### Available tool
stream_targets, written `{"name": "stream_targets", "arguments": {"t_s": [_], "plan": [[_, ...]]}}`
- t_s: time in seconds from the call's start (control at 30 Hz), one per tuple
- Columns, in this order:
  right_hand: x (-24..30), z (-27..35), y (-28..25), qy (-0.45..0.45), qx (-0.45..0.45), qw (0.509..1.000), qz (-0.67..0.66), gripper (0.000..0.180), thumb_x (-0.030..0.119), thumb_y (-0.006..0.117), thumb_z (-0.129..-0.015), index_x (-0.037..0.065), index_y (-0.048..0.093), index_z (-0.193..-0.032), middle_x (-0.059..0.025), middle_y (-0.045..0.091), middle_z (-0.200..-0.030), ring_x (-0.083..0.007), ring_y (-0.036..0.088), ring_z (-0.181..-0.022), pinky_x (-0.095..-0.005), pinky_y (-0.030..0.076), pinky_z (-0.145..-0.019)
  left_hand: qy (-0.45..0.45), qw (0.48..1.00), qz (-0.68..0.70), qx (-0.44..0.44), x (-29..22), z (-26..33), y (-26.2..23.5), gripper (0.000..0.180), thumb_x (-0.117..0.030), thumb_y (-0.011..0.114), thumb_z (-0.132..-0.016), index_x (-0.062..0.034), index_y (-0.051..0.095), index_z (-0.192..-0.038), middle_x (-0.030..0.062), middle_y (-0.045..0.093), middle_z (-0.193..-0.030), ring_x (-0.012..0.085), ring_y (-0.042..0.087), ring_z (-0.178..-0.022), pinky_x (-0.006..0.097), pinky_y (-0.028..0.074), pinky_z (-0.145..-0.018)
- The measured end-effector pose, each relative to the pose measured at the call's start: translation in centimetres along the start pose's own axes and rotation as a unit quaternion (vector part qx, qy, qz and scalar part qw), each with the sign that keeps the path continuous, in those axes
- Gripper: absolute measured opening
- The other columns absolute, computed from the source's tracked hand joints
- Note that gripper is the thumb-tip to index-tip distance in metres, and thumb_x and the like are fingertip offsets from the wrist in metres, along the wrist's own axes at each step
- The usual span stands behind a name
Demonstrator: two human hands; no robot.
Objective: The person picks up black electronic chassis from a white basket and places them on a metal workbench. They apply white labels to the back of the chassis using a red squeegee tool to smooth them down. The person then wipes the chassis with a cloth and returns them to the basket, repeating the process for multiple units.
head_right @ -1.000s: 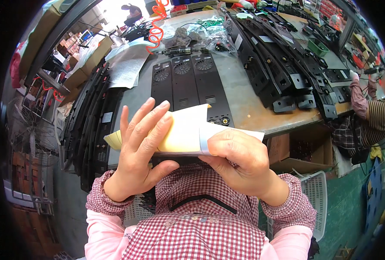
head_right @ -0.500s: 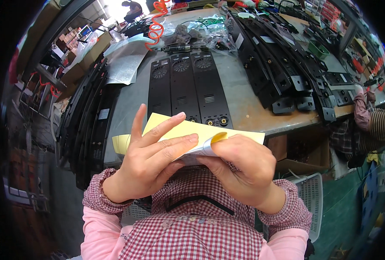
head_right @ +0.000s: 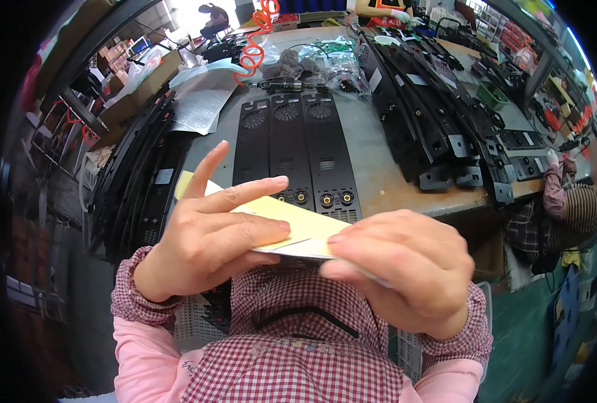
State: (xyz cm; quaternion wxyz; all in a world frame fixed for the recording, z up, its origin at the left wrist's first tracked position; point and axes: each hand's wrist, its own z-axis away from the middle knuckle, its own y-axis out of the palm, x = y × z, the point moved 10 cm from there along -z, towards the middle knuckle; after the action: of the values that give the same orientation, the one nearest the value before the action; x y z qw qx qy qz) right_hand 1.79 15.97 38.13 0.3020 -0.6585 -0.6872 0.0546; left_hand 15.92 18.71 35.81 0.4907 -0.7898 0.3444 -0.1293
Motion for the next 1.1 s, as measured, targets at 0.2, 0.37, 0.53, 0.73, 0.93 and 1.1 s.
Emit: {"name": "stream_targets", "arguments": {"t_s": [0.2, 0.37, 0.53, 0.73, 0.93, 1.1], "plan": [[0.8, 3.8, -4.8, 0.04, -0.134, 0.984, 0.107, 0.024, 0.027, 0.07, -0.092, 0.002, 0.067, -0.091, -0.0089, 0.072, -0.078, -0.0246, 0.071, -0.068, -0.0339, 0.057, -0.065, -0.011, 1.0, -0.003, -0.002, 0.9, 1.3, -1.9, 0.018, -0.027, 0.075, -0.081, -0.0101, 0.07, -0.083, 0.0018, 0.071, -0.08, 0.0215, 0.07, -0.102, 0.057, 0.024, -0.117], [1.8, 7.6, -9.6, 0.064, -0.271, 0.929, 0.243, 0.039, 0.035, 0.059, -0.099, -0.002, 0.062, -0.087, -0.0117, 0.066, -0.075, -0.0225, 0.064, -0.065, -0.0344, 0.055, -0.06, -0.021, 0.999, -0.046, -0.009, 1.1, 3.1, -3.5, 0.033, -0.035, 0.071, -0.085, -0.0075, 0.06, -0.07, 0.0015, 0.061, -0.063, 0.0194, 0.065, -0.063, 0.052, 0.04, -0.109], [2.9, 11.8, -12.2, 0.043, -0.335, 0.865, 0.371, 0.045, 0.033, 0.048, -0.106, -0.006, 0.057, -0.085, -0.013, 0.061, -0.075, -0.0207, 0.058, -0.06, -0.0329, 0.05, -0.055, 0.014, 0.99, -0.113, -0.08, 0.9, 5.4, -4.6, 0.044, -0.042, 0.073, -0.079, -0.0088, 0.049, -0.062, 0.0005, 0.045, -0.052, 0.0189, 0.052, -0.048, 0.037, 0.057, -0.077], [0.3, 16.0, -12.6, 0.012, -0.323, 0.906, 0.272, 0.041, 0.029, 0.044, -0.107, -0.003, 0.053, -0.085, -0.0102, 0.056, -0.065, -0.0193, 0.049, -0.051, -0.0335, 0.044, -0.05, 0.009, 0.994, -0.101, -0.048, -0.1, 7.9, -4.2, 0.037, -0.037, 0.075, -0.077, -0.0073, 0.055, -0.068, -0.0002, 0.048, -0.057, 0.0178, 0.055, -0.052, 0.036, 0.057, -0.07], [-5.1, 18.1, -9.8, 0.224, -0.033, 0.948, 0.223, 0.037, 0.039, 0.064, -0.094, 0.002, 0.066, -0.096, -0.0116, 0.068, -0.083, -0.0299, 0.065, -0.084, -0.0395, 0.052, -0.078, 0.032, 0.994, -0.097, 0.041, -5.2, 10.5, -1.4, 0.029, -0.03, 0.071, -0.085, -0.0075, 0.058, -0.073, -0.0034, 0.046, -0.058, 0.0111, 0.055, -0.053, 0.027, 0.056, -0.069], [-1.5, 13.2, -3.9, 0.159, 0.16, 0.917, 0.328, 0.059, 0.049, 0.076, -0.079, 0.005, 0.067, -0.117, -0.0153, 0.066, -0.116, -0.0368, 0.057, -0.118, -0.0535, 0.037, -0.107, 0.02, 0.996, -0.045, 0.068, -5.9, 11.3, 1.8, 0.031, -0.028, 0.069, -0.088, -0.0098, 0.054, -0.069, -0.0023, 0.046, -0.057, 0.0095, 0.058, -0.055, 0.024, 0.056, -0.072]]}}
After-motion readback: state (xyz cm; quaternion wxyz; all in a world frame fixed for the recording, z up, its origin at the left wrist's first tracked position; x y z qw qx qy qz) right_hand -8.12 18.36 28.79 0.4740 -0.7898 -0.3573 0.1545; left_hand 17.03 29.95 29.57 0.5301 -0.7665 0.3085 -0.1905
